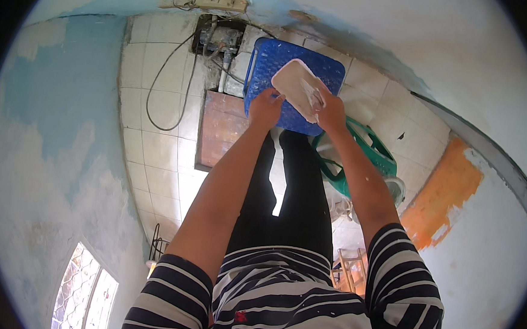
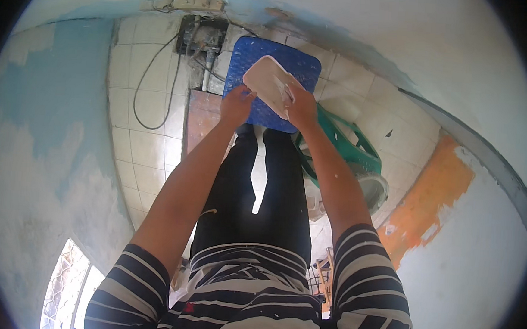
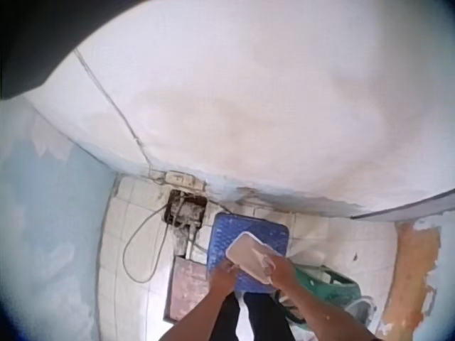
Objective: The person applies plaster from a pink container onto a ceiling and wall using a putty knife, scraping the tool against the container edge to gather the material.
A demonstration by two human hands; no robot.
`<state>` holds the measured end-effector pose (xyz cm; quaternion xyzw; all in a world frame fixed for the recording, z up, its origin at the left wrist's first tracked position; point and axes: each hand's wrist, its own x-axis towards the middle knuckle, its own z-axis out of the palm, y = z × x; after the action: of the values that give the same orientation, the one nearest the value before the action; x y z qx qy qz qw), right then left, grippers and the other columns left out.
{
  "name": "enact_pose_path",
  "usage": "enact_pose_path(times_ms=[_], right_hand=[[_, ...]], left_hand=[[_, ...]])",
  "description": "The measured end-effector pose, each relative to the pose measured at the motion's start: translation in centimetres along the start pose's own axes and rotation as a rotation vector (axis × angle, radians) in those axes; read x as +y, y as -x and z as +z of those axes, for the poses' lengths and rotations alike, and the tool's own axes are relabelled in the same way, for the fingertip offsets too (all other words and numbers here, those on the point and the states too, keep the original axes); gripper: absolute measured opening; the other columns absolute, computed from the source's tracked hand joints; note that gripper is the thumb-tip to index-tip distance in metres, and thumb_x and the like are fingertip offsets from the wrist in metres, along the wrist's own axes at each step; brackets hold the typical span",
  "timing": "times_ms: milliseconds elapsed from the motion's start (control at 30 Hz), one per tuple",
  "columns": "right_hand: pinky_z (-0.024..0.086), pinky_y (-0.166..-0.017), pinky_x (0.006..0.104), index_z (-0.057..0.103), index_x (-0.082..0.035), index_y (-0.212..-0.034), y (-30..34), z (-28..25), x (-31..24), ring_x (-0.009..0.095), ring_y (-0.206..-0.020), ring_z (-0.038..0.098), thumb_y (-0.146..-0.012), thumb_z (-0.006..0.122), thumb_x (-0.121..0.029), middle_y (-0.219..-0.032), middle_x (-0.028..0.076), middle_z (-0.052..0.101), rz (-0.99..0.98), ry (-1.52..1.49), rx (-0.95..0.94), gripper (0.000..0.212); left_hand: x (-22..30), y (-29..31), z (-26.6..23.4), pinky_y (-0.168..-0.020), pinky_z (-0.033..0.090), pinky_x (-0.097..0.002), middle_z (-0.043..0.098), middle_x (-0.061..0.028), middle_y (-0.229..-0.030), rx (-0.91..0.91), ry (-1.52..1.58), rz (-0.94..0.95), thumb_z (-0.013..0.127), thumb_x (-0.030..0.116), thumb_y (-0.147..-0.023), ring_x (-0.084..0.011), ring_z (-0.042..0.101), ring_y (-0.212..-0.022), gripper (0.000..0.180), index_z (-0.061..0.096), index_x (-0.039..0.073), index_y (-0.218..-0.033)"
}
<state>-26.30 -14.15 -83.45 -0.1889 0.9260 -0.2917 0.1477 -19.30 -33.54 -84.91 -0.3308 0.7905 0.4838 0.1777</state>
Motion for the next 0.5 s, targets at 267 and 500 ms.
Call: enact_pose_path(times_ms=[267, 500], right_hand=[[0.052, -0.088, 0.0452, 0.064, -0.001, -0.12, -0.7, 1.1, -0.3, 0.041, -0.105, 0.064, -0.075, 0.07, -0.005, -0.109, 0.026, 0.066, 0.042, 0.045, -0.111, 0.046], [0.052, -0.084, 0.046, 0.066, -0.003, -0.113, -0.1, -0.2, 0.0, 0.042, -0.093, 0.066, -0.076, 0.071, -0.009, -0.096, 0.024, 0.068, 0.03, -0.192, 0.006, 0.038]], left_hand=[[0.3, -0.3, 0.2, -0.084, 0.052, -0.0447, 0.072, -0.0164, -0.102, -0.01, 0.036, 0.03, 0.068, 0.037, -0.089, -0.0353, 0.068, -0.099, 0.032, 0.068, 0.011, -0.108], [-0.8, -0.2, 0.7, -0.076, 0.052, -0.0418, 0.072, -0.0129, -0.09, 0.042, 0.014, 0.084, 0.068, 0.039, -0.09, -0.0315, 0.07, -0.086, 0.035, 0.068, 0.009, -0.109]])
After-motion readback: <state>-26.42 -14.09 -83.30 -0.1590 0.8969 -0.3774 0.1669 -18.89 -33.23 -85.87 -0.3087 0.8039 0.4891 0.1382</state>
